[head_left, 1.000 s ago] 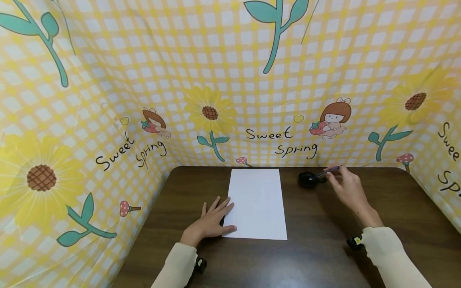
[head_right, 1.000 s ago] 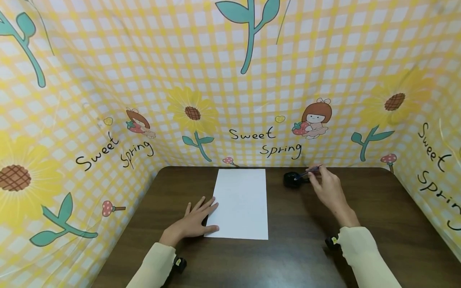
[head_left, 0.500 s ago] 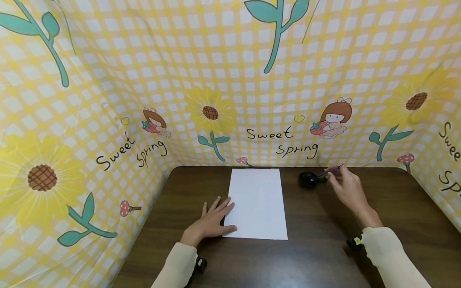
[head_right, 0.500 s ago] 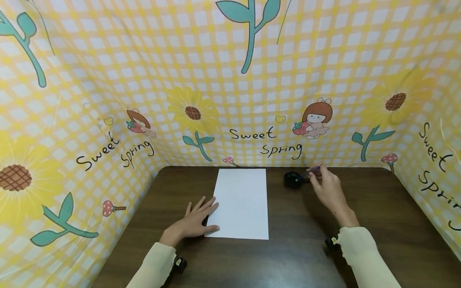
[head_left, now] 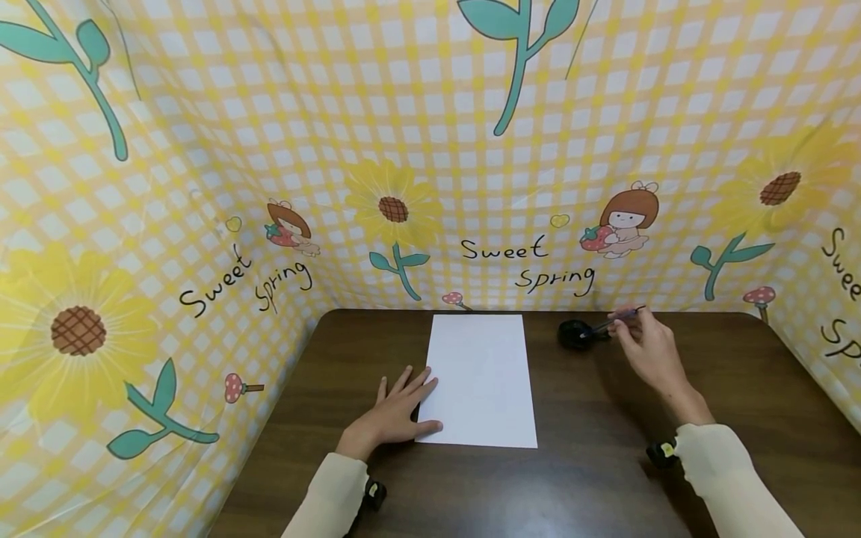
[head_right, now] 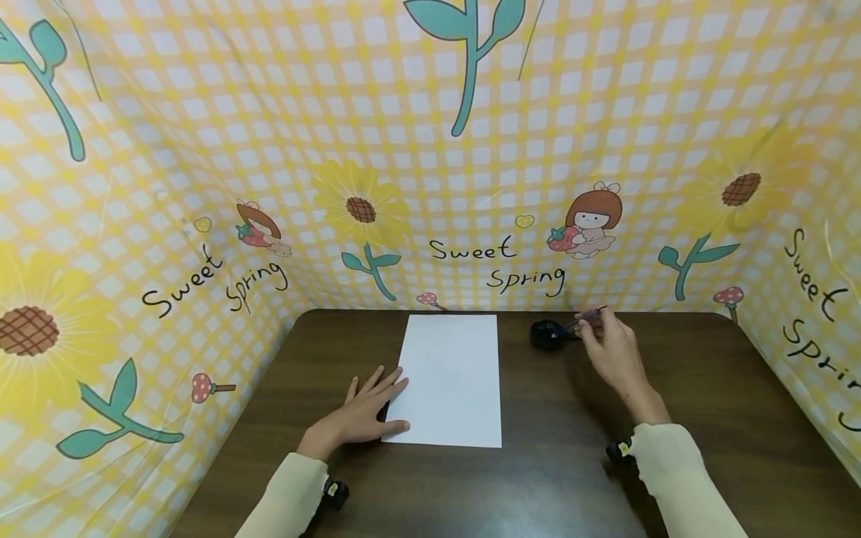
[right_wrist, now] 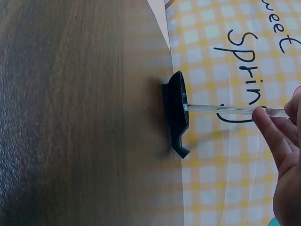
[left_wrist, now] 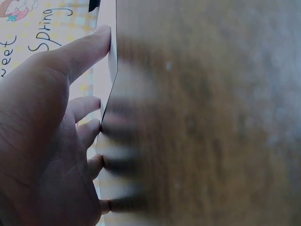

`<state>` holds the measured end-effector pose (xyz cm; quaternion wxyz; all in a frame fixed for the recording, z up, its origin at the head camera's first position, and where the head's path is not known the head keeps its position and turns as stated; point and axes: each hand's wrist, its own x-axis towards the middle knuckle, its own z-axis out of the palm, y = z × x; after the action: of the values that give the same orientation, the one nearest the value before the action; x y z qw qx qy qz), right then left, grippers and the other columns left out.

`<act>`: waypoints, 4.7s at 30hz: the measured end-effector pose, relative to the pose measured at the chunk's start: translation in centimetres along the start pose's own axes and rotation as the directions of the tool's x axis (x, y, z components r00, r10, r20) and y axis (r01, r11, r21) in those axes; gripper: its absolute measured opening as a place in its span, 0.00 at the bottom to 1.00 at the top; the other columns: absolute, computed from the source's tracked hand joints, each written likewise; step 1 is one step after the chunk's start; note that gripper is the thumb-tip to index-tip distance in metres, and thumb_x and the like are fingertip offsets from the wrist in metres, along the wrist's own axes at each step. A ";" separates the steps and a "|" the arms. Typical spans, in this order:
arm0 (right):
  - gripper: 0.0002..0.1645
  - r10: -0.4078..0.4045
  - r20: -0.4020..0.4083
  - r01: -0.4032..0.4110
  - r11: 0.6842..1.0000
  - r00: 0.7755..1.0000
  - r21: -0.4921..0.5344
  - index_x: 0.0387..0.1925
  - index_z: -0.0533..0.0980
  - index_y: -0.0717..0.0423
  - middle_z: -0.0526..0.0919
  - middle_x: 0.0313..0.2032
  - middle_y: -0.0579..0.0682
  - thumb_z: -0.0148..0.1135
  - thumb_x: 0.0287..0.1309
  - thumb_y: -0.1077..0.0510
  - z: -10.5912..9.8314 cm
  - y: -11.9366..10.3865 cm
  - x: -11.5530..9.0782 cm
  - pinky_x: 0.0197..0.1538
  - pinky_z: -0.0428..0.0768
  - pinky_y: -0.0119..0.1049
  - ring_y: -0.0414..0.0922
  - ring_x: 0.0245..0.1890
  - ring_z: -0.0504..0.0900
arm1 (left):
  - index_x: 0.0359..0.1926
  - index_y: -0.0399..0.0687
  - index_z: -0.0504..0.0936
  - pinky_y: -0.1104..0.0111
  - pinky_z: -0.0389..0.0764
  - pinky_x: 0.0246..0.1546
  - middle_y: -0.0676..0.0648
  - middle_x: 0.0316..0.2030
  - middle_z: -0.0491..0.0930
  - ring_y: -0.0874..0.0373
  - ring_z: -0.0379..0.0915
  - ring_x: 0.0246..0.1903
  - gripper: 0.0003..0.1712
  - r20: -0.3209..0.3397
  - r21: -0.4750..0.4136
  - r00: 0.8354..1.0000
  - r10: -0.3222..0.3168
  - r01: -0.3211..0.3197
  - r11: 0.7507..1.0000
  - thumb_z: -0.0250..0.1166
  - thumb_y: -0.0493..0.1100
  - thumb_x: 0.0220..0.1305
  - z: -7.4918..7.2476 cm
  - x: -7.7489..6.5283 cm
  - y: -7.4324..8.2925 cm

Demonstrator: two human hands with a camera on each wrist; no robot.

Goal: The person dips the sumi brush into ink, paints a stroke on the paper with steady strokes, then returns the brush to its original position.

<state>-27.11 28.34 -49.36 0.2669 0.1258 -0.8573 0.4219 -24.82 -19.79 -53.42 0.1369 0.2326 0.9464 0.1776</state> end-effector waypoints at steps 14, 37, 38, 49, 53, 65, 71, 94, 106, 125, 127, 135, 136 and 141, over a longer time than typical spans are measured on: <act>0.08 -0.083 -0.120 0.076 0.995 0.989 -0.065 0.49 0.81 0.68 0.87 0.43 0.62 0.65 0.72 0.67 0.1 -0.5 0.4 0.44 0.72 0.06 0.11 0.43 0.73 | 0.86 0.60 0.57 0.26 0.30 0.77 0.52 0.87 0.46 0.39 0.31 0.87 0.52 -0.012 -0.003 1.000 0.002 -0.002 1.000 0.63 0.73 0.70 0.1 0.0 0.0; 0.11 -0.017 -0.135 0.009 0.998 0.991 -0.062 0.53 0.77 0.69 0.88 0.47 0.63 0.64 0.73 0.67 0.0 -0.9 0.1 0.47 0.72 0.05 0.15 0.44 0.77 | 0.85 0.60 0.57 0.26 0.30 0.77 0.51 0.87 0.46 0.39 0.31 0.87 0.52 -0.011 -0.005 1.000 0.002 -0.002 1.000 0.63 0.73 0.70 0.2 -0.1 0.0; 0.11 -0.008 -0.130 0.000 0.998 0.991 -0.064 0.53 0.77 0.69 0.88 0.47 0.63 0.63 0.73 0.67 0.0 -0.8 0.1 0.47 0.72 0.05 0.20 0.44 0.81 | 0.85 0.60 0.57 0.26 0.30 0.77 0.51 0.87 0.46 0.39 0.31 0.87 0.52 -0.012 -0.006 1.000 0.002 -0.002 1.000 0.63 0.73 0.70 0.2 -0.1 0.1; 0.10 0.003 -0.111 -0.011 0.997 0.994 -0.070 0.51 0.77 0.67 0.88 0.45 0.63 0.63 0.75 0.65 -0.1 -0.5 -0.1 0.44 0.72 0.05 0.12 0.42 0.74 | 0.85 0.59 0.58 0.26 0.30 0.77 0.52 0.87 0.46 0.39 0.31 0.87 0.52 -0.016 -0.008 1.000 -0.002 0.002 1.000 0.63 0.73 0.69 0.2 0.0 0.0; 0.10 -0.008 -0.114 0.000 0.997 0.993 -0.077 0.51 0.77 0.68 0.88 0.45 0.63 0.63 0.74 0.65 -0.1 -0.5 -0.1 0.45 0.70 0.04 0.09 0.43 0.72 | 0.85 0.60 0.58 0.26 0.30 0.77 0.52 0.87 0.46 0.39 0.31 0.87 0.52 -0.018 -0.008 1.000 -0.003 0.003 1.000 0.64 0.73 0.69 0.2 0.0 0.0; 0.09 -0.023 -0.135 0.012 0.996 0.991 -0.087 0.50 0.77 0.69 0.87 0.45 0.64 0.63 0.73 0.67 -0.3 -0.7 0.1 0.46 0.70 0.04 0.09 0.43 0.72 | 0.85 0.59 0.58 0.26 0.30 0.77 0.51 0.87 0.47 0.38 0.32 0.86 0.52 -0.014 -0.016 1.000 -0.001 0.001 1.000 0.64 0.73 0.70 0.0 -0.1 0.0; 0.10 -0.021 -0.147 0.011 0.998 0.989 -0.064 0.51 0.77 0.71 0.87 0.45 0.64 0.62 0.74 0.67 -0.7 -0.7 0.1 0.46 0.72 0.05 0.09 0.43 0.73 | 0.85 0.59 0.58 0.25 0.31 0.77 0.51 0.87 0.47 0.38 0.32 0.86 0.52 -0.017 -0.013 1.000 0.003 -0.003 1.000 0.63 0.72 0.70 0.1 -0.2 -0.1; 0.11 -0.013 -0.200 0.002 0.998 0.980 -0.055 0.52 0.78 0.71 0.87 0.45 0.66 0.63 0.72 0.68 -2.5 -0.4 -0.6 0.47 0.73 0.06 0.09 0.42 0.75 | 0.85 0.60 0.57 0.26 0.30 0.77 0.52 0.87 0.46 0.39 0.31 0.87 0.52 -0.016 -0.016 1.000 0.009 -0.009 1.000 0.63 0.74 0.70 0.2 -0.1 -0.1; 0.11 -0.052 -0.234 0.037 0.997 0.971 -0.066 0.51 0.78 0.72 0.87 0.42 0.67 0.64 0.70 0.71 -2.9 -0.4 -0.8 0.47 0.72 0.05 0.08 0.42 0.75 | 0.86 0.60 0.57 0.26 0.29 0.77 0.51 0.87 0.46 0.39 0.31 0.87 0.53 -0.015 -0.026 1.000 0.008 -0.009 1.000 0.63 0.73 0.70 0.0 -0.1 0.0; 0.11 -0.045 -0.266 0.038 0.999 0.963 -0.031 0.51 0.78 0.72 0.87 0.43 0.69 0.64 0.69 0.72 -3.2 -0.8 -0.5 0.47 0.72 0.06 0.09 0.43 0.76 | 0.86 0.60 0.57 0.27 0.28 0.77 0.52 0.87 0.45 0.40 0.30 0.87 0.53 -0.010 -0.017 1.000 0.002 -0.002 1.000 0.63 0.73 0.70 0.1 0.0 0.0; 0.12 -0.045 -0.271 0.039 0.999 0.962 -0.029 0.51 0.78 0.71 0.87 0.43 0.69 0.64 0.68 0.72 -3.1 -0.6 -0.5 0.47 0.72 0.06 0.09 0.42 0.75 | 0.86 0.60 0.57 0.27 0.29 0.77 0.52 0.87 0.45 0.40 0.31 0.87 0.53 -0.010 -0.016 1.000 0.001 -0.001 1.000 0.63 0.73 0.70 0.1 0.0 0.0; 0.12 -0.017 -0.257 0.011 1.000 0.966 -0.025 0.52 0.77 0.70 0.88 0.43 0.68 0.64 0.70 0.70 -2.5 -0.4 -0.6 0.47 0.72 0.06 0.09 0.42 0.76 | 0.86 0.59 0.57 0.26 0.28 0.77 0.52 0.87 0.45 0.39 0.30 0.87 0.53 -0.008 -0.024 1.000 0.006 -0.006 1.000 0.63 0.73 0.70 0.0 -0.1 0.1; 0.12 -0.012 -0.256 0.006 1.000 0.967 -0.025 0.52 0.77 0.70 0.88 0.44 0.68 0.64 0.70 0.69 -2.5 -0.3 -0.7 0.48 0.71 0.05 0.09 0.42 0.75 | 0.86 0.59 0.57 0.26 0.28 0.77 0.51 0.87 0.45 0.39 0.30 0.87 0.53 -0.009 -0.025 1.000 0.006 -0.006 1.000 0.64 0.73 0.70 0.0 -0.1 0.1; 0.13 0.017 -0.246 -0.017 1.000 0.969 0.001 0.53 0.76 0.72 0.88 0.46 0.69 0.63 0.72 0.68 -2.3 -0.3 -0.9 0.47 0.73 0.06 0.10 0.42 0.77 | 0.86 0.59 0.57 0.27 0.28 0.77 0.52 0.87 0.45 0.39 0.30 0.87 0.52 -0.008 -0.024 1.000 0.005 -0.005 1.000 0.63 0.73 0.70 -0.1 -0.1 0.1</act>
<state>-25.42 29.96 -48.52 0.3676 0.0650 -0.8187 0.4362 -24.68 -19.79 -53.28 0.1354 0.2325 0.9441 0.1905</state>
